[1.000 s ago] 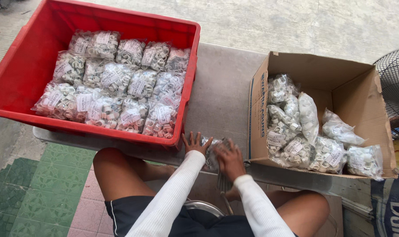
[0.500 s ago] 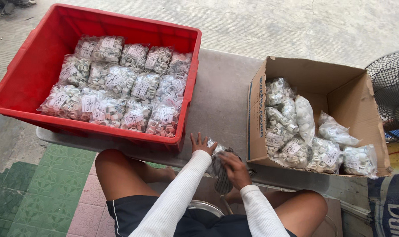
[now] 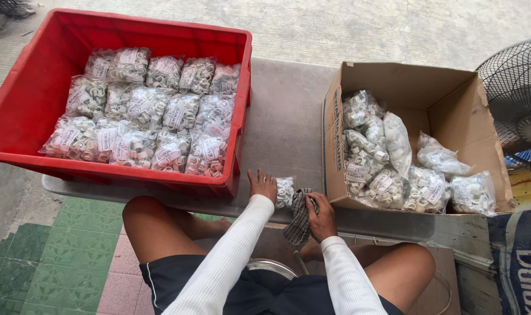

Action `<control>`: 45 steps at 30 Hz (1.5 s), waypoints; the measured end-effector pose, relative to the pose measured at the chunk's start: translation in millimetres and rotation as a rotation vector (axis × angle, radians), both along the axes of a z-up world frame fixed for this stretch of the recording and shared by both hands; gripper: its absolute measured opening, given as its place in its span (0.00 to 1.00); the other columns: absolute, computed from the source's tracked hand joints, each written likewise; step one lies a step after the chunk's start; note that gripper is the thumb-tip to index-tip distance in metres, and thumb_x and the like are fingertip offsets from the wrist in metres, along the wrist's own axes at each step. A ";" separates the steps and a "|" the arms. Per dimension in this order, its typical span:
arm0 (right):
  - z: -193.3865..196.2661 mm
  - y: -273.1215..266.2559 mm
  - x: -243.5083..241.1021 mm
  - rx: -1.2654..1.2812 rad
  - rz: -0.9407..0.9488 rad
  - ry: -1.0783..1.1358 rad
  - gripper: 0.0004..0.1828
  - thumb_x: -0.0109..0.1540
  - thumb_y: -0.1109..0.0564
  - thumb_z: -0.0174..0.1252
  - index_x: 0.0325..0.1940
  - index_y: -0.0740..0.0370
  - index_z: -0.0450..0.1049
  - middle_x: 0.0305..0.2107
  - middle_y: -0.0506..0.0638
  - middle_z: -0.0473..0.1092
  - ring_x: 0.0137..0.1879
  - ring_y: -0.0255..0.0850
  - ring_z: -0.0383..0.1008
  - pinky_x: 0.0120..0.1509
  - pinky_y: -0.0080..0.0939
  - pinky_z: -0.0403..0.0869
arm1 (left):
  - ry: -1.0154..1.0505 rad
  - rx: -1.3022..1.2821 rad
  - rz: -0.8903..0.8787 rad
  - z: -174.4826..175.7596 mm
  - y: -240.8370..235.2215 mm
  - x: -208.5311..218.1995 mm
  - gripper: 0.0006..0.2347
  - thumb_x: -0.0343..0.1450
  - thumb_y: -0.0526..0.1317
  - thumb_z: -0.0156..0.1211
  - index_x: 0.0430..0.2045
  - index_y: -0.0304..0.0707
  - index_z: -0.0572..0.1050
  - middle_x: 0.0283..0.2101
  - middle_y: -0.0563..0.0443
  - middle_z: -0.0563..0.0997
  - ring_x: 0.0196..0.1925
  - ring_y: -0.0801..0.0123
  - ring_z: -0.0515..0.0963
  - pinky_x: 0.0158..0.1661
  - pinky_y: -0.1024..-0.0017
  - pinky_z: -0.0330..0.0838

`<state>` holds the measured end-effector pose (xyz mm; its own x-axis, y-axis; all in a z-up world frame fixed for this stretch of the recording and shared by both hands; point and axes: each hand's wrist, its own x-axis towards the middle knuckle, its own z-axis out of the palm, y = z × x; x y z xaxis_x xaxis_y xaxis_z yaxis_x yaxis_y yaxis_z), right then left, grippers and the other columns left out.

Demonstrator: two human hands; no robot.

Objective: The person repeatedly wipes small plastic-wrapped packages with a cloth, transferring them from a cardboard box to a red bin. The person handles the packages one at a time, wiping each before placing it into the bin.

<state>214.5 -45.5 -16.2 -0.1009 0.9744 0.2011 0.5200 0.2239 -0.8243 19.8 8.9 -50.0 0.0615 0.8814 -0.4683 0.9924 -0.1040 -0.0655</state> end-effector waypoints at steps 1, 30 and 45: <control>-2.2 -0.2 1.0 -0.003 0.002 0.000 0.09 0.66 0.55 0.55 0.47 0.56 0.77 0.39 0.52 0.75 0.52 0.50 0.76 0.58 0.48 0.72 | 0.000 -0.003 0.002 1.9 1.4 -0.2 0.19 0.73 0.47 0.52 0.59 0.47 0.68 0.67 0.48 0.66 0.74 0.43 0.50 0.64 0.27 0.30; -12.5 -0.1 -45.8 0.193 0.266 -0.518 0.25 0.60 0.47 0.59 0.62 0.43 0.70 0.64 0.51 0.63 0.72 0.61 0.56 0.68 0.67 0.59 | 0.048 -0.222 -0.062 55.6 -9.8 -14.2 0.26 0.75 0.46 0.47 0.68 0.76 0.48 0.76 0.56 0.42 0.76 0.43 0.30 0.61 0.26 0.15; -47.1 7.0 -43.1 -0.076 -0.018 -0.695 0.27 0.66 0.40 0.47 0.70 0.35 0.62 0.69 0.51 0.57 0.75 0.58 0.51 0.70 0.74 0.55 | 0.022 -0.227 -0.019 115.2 -19.6 -12.4 0.24 0.77 0.44 0.38 0.68 0.76 0.47 0.76 0.56 0.43 0.76 0.43 0.31 0.61 0.26 0.13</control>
<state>171.4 -38.5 -63.3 -0.1651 0.9859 0.0271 0.9354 0.1653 -0.3125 7.4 -10.7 65.2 0.0650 0.7524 -0.6555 0.9887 -0.1374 -0.0597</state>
